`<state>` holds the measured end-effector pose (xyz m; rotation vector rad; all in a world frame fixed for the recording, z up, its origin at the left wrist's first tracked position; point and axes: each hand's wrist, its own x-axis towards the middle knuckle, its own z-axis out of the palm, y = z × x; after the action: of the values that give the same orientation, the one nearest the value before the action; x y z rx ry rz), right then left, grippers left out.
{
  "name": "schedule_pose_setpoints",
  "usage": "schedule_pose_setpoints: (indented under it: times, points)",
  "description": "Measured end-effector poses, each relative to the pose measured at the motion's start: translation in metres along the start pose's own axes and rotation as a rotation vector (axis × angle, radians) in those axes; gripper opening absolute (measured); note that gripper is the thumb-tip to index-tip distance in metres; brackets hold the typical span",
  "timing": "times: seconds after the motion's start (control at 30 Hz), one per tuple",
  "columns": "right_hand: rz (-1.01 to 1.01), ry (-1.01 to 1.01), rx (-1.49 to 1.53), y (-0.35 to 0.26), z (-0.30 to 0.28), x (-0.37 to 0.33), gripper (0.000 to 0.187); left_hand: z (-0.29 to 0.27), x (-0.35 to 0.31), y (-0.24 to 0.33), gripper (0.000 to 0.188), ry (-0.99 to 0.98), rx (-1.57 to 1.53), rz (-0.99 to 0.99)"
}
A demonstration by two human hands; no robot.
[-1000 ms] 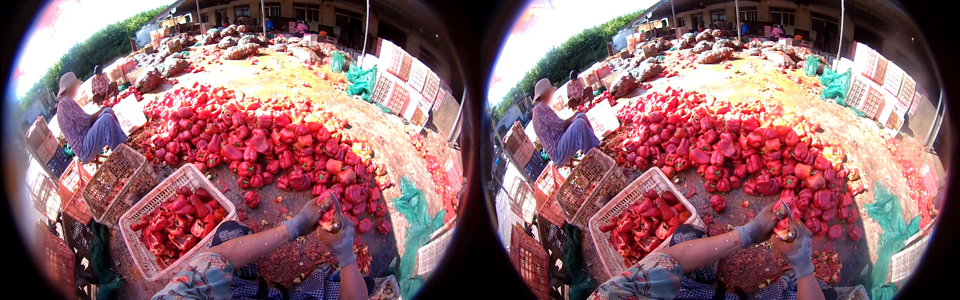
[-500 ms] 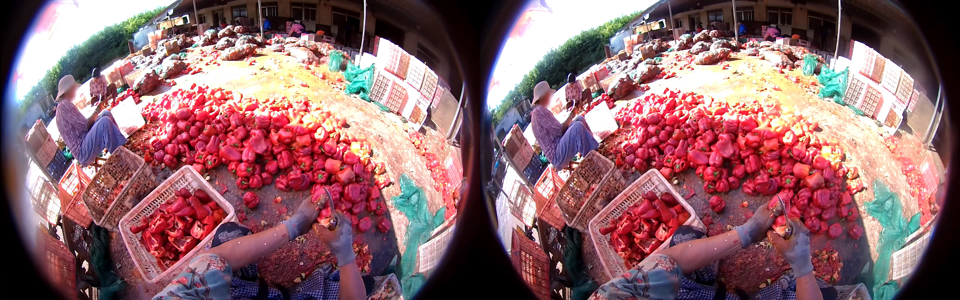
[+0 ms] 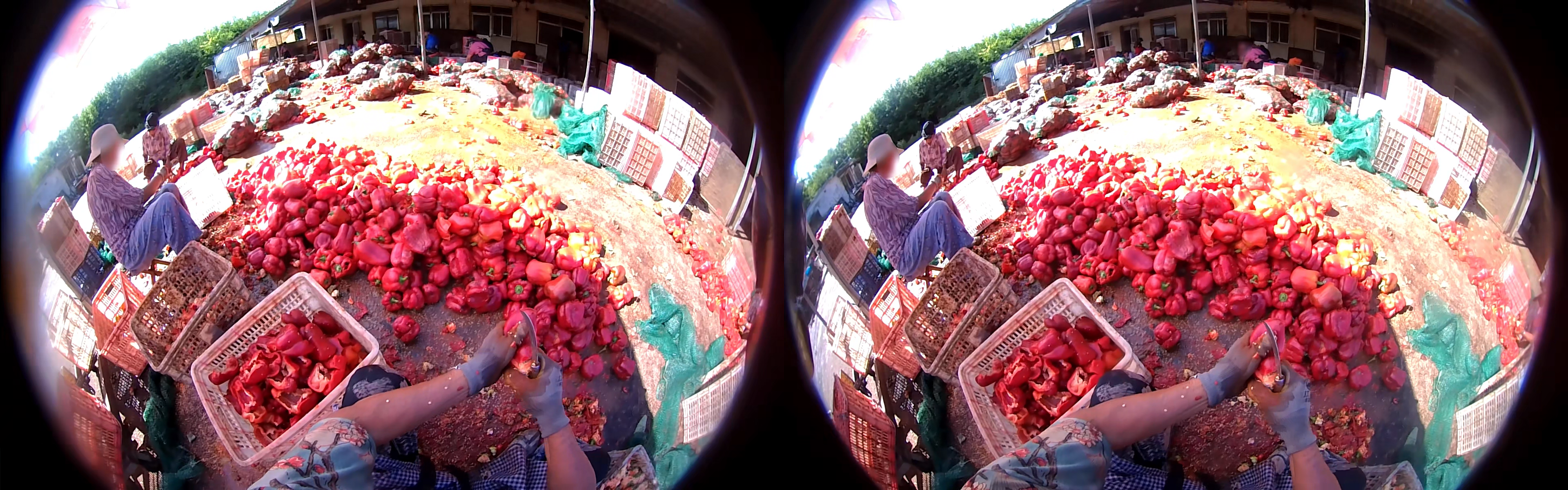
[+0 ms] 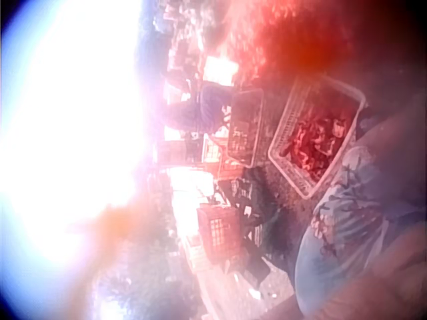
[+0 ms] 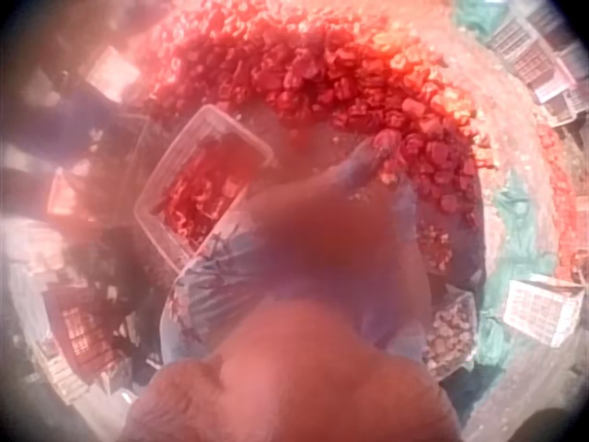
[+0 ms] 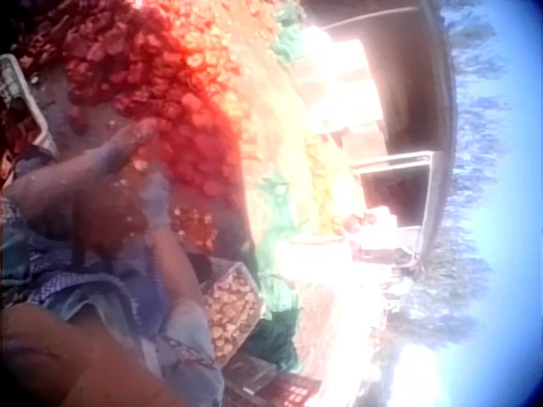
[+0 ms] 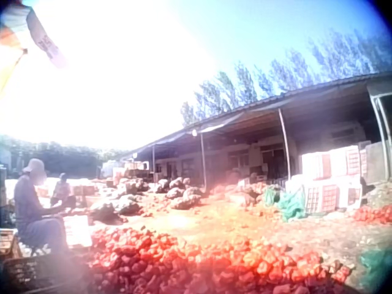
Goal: The person cuts the stems and cores out of red bell peppers with a knife and places the cleaned pepper halves into a plastic crate.
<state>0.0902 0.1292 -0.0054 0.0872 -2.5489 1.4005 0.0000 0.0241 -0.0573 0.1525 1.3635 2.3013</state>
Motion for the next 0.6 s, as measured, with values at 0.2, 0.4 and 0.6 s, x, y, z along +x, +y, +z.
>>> schedule_pose_setpoints:
  times: [0.2, 0.4, 0.6]
  points:
    - [0.376, -0.127, 0.482, -0.025, -0.014, 0.000, 0.013, 0.007, -0.021, 0.034, 0.048, -0.214, -0.035, 0.095]
    - [0.362, -0.118, 0.525, -0.023, -0.016, 0.000, 0.013, 0.006, -0.015, 0.030, 0.047, -0.096, 0.085, 0.216]
    - [0.422, -0.115, 0.552, -0.041, -0.017, -0.001, 0.017, -0.003, -0.005, 0.017, 0.041, 0.016, 0.265, 0.276]
